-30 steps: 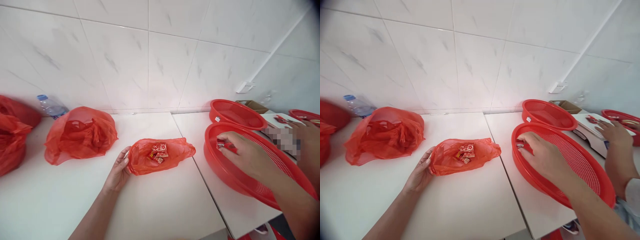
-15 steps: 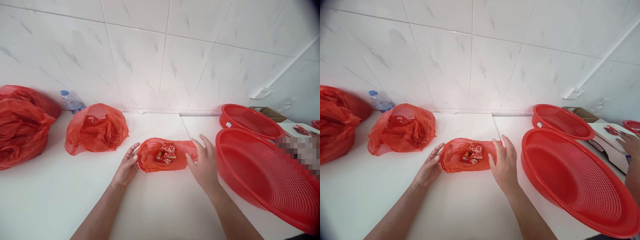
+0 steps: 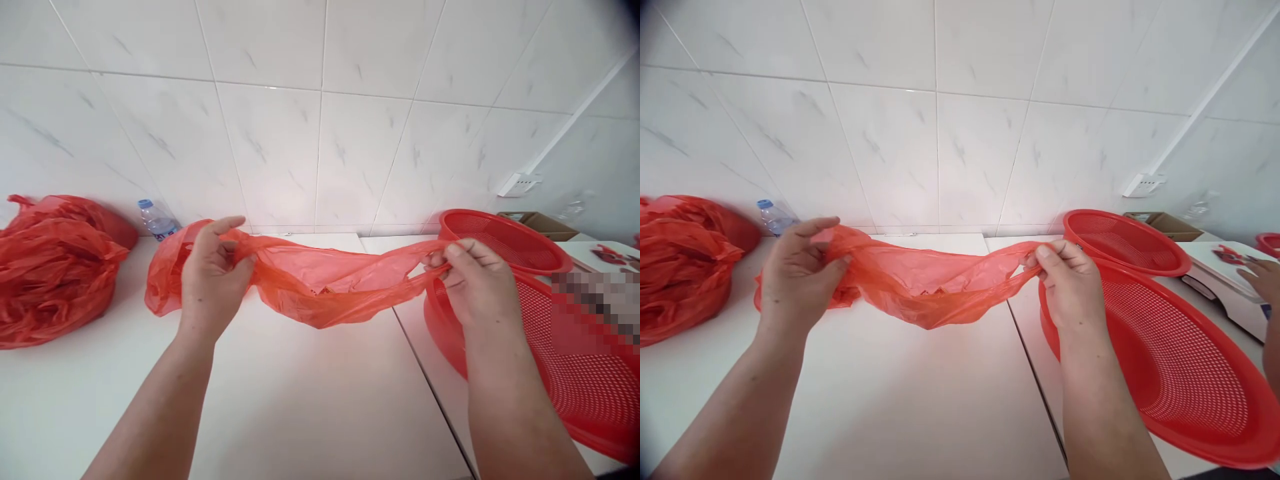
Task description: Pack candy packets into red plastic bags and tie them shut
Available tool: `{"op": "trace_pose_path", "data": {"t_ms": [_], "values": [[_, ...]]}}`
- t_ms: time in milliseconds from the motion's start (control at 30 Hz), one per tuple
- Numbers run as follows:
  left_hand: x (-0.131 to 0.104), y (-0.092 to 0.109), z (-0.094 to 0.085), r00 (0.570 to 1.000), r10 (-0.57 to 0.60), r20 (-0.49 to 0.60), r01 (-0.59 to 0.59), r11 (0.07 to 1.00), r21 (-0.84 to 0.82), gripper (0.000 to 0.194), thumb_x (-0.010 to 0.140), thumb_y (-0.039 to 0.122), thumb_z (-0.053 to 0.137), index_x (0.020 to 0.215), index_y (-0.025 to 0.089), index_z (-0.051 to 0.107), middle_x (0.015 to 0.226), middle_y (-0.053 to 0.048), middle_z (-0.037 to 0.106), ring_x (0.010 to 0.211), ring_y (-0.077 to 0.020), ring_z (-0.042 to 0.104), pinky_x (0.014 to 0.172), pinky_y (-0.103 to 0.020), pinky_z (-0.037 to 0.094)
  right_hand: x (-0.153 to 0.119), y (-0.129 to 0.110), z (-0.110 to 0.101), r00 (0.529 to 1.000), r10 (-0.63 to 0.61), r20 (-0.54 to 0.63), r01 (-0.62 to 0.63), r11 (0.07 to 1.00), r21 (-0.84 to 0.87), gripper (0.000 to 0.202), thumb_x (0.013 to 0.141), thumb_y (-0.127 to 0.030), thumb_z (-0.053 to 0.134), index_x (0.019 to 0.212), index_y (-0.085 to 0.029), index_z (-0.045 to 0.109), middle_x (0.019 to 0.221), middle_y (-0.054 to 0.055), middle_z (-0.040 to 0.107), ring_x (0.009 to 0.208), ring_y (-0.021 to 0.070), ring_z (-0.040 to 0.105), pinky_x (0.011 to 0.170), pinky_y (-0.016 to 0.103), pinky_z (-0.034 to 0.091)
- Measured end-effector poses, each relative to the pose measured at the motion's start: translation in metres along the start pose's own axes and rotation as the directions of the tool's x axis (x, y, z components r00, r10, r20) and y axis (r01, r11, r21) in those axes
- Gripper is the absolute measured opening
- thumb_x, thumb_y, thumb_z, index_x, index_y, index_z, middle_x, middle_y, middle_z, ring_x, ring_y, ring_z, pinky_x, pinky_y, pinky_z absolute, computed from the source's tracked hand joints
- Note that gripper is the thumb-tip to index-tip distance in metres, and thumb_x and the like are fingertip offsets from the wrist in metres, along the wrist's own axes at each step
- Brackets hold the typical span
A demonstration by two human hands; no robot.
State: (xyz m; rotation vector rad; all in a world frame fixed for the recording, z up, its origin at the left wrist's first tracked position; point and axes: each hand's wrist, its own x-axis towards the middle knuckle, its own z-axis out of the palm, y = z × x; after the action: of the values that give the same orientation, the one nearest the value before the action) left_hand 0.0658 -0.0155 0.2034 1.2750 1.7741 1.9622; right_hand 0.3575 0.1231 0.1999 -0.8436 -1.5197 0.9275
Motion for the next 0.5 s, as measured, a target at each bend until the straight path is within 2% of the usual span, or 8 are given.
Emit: {"op": "trace_pose_path", "data": {"t_ms": [67, 133, 233, 300, 367, 433, 467, 500], "values": [[0.009, 0.015, -0.002, 0.994, 0.111, 0.019, -0.113, 0.963, 0.246, 0.041, 0.074, 0.016, 0.061, 0.113, 0.027, 0.060, 0.088, -0.001, 0.066, 0.075, -0.0155, 0.060, 0.061, -0.025, 0.047, 0.012, -0.006, 0.003, 0.998, 0.045, 0.034, -0.046, 0.998, 0.052, 0.018, 0.077, -0.035, 0.061, 0.068, -0.022, 0.053, 0.063, -0.002, 0.054, 0.064, 0.0143, 0.058, 0.065, 0.030, 0.050], [0.015, 0.021, -0.006, 0.981, 0.176, 0.086, -0.196, 0.881, 0.430, 0.027, 0.074, 0.017, 0.060, 0.099, 0.025, 0.067, 0.088, 0.000, 0.068, 0.078, -0.0159, 0.060, 0.064, -0.026, 0.046, 0.022, -0.008, 0.007, 0.989, 0.115, 0.092, -0.115, 0.993, -0.006, 0.015, 0.073, -0.030, 0.062, 0.064, -0.021, 0.054, 0.059, -0.003, 0.052, 0.059, 0.0130, 0.056, 0.060, 0.029, 0.049], [0.017, 0.026, -0.013, 0.977, 0.199, 0.079, -0.212, 0.852, 0.478, 0.023, 0.074, 0.023, 0.064, 0.096, 0.024, 0.069, 0.083, 0.000, 0.068, 0.071, -0.0149, 0.060, 0.063, -0.027, 0.047, 0.031, -0.013, 0.011, 0.996, 0.065, 0.060, -0.068, 0.997, 0.045, 0.010, 0.071, -0.023, 0.059, 0.063, -0.022, 0.053, 0.057, -0.004, 0.047, 0.057, 0.0117, 0.053, 0.056, 0.027, 0.047], [0.016, 0.031, -0.018, 0.988, 0.151, 0.041, -0.155, 0.905, 0.395, 0.027, 0.073, 0.026, 0.067, 0.099, 0.023, 0.068, 0.082, 0.000, 0.067, 0.069, -0.0146, 0.060, 0.062, -0.028, 0.048, 0.033, -0.019, 0.010, 0.997, 0.048, 0.066, -0.054, 0.994, 0.099, 0.015, 0.069, -0.019, 0.058, 0.058, -0.023, 0.047, 0.054, -0.004, 0.042, 0.053, 0.0108, 0.050, 0.052, 0.026, 0.044], [0.013, 0.035, -0.022, 0.997, 0.043, 0.061, -0.056, 0.970, 0.237, 0.028, 0.072, 0.027, 0.068, 0.099, 0.022, 0.067, 0.083, -0.002, 0.067, 0.069, -0.0148, 0.061, 0.062, -0.028, 0.050, 0.029, -0.023, 0.007, 0.989, 0.086, 0.117, -0.100, 0.987, 0.122, 0.022, 0.069, -0.019, 0.058, 0.054, -0.023, 0.042, 0.052, -0.004, 0.040, 0.051, 0.0114, 0.048, 0.050, 0.028, 0.043], [0.009, 0.034, -0.027, 0.983, -0.075, 0.165, 0.073, 0.997, 0.019, 0.032, 0.072, 0.029, 0.070, 0.103, 0.021, 0.064, 0.090, -0.004, 0.067, 0.074, -0.0162, 0.063, 0.065, -0.029, 0.052, 0.020, -0.022, 0.002, 0.971, 0.136, 0.196, -0.165, 0.976, 0.140, 0.015, 0.071, -0.024, 0.060, 0.060, -0.024, 0.049, 0.057, -0.002, 0.048, 0.058, 0.0152, 0.055, 0.056, 0.031, 0.047], [0.006, 0.030, -0.031, 0.967, -0.110, 0.231, 0.133, 0.987, -0.091, 0.036, 0.072, 0.030, 0.070, 0.107, 0.023, 0.062, 0.099, -0.006, 0.067, 0.081, -0.0182, 0.064, 0.068, -0.030, 0.053, 0.014, -0.019, -0.001, 0.961, 0.141, 0.239, -0.181, 0.971, 0.156, 0.008, 0.071, -0.030, 0.062, 0.070, -0.026, 0.055, 0.066, 0.000, 0.057, 0.068, 0.0186, 0.060, 0.062, 0.034, 0.050], [0.002, 0.022, -0.035, 0.950, -0.122, 0.287, 0.180, 0.966, -0.185, 0.042, 0.072, 0.032, 0.070, 0.112, 0.025, 0.060, 0.109, -0.007, 0.064, 0.089, -0.0210, 0.064, 0.071, -0.032, 0.054, 0.006, -0.013, -0.005, 0.951, 0.130, 0.279, -0.182, 0.968, 0.172, 0.018, 0.070, -0.037, 0.064, 0.085, -0.028, 0.059, 0.082, 0.003, 0.063, 0.083, 0.0227, 0.063, 0.069, 0.038, 0.052]]}}
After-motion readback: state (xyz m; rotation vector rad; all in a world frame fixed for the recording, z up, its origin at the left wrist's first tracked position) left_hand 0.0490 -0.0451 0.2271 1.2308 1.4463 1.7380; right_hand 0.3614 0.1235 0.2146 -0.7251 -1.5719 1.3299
